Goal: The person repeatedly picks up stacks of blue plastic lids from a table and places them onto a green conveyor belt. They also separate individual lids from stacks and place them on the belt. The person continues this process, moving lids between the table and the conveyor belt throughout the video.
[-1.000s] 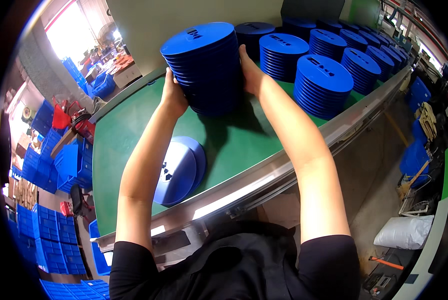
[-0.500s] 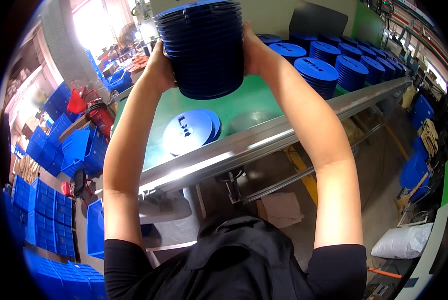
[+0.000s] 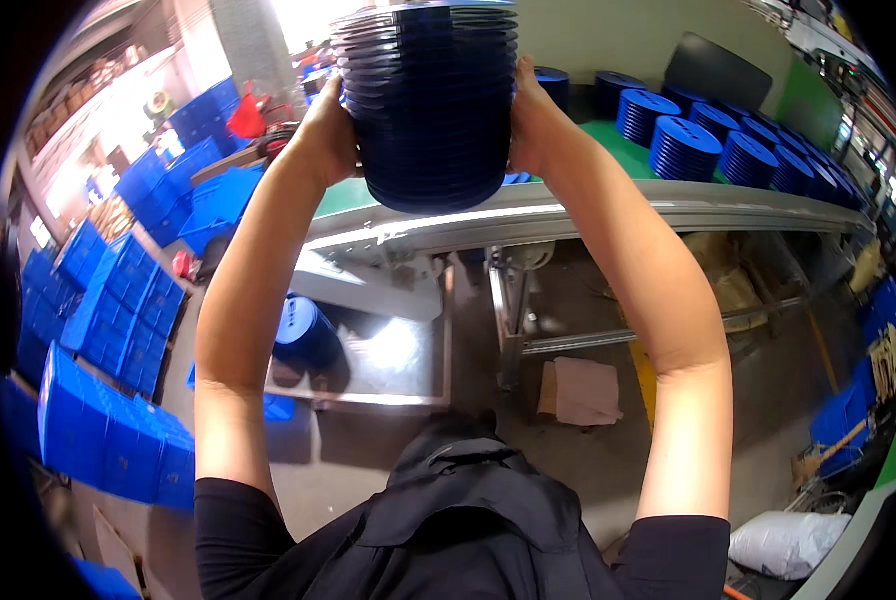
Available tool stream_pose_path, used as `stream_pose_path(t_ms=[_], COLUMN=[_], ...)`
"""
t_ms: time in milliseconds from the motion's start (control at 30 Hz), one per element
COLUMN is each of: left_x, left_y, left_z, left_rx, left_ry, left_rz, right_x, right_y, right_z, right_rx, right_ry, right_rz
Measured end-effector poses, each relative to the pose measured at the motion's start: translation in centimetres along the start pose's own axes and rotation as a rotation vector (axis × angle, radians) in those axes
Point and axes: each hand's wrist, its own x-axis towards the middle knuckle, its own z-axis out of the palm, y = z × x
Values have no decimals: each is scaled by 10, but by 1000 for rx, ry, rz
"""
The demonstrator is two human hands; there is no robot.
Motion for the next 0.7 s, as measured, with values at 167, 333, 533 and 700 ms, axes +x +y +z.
stream_pose_path(t_ms=[167,333,533,700], left_x=[-81,-145,-188,-217], left_y=[7,12,7,2], left_z=[-44,-80,-172,-263], left_rx=[5,-43,-92,-99], left_ry=[99,183,166,218], left_rz=[26,-1,74,70], right_x=[-14,-22,-1,24], right_y=[27,45,84,133], right_z=[54,116,196,269], right_rx=[129,187,238,339], right_ry=[-56,-149,-291,-399], right_rz=[76,125,188,208])
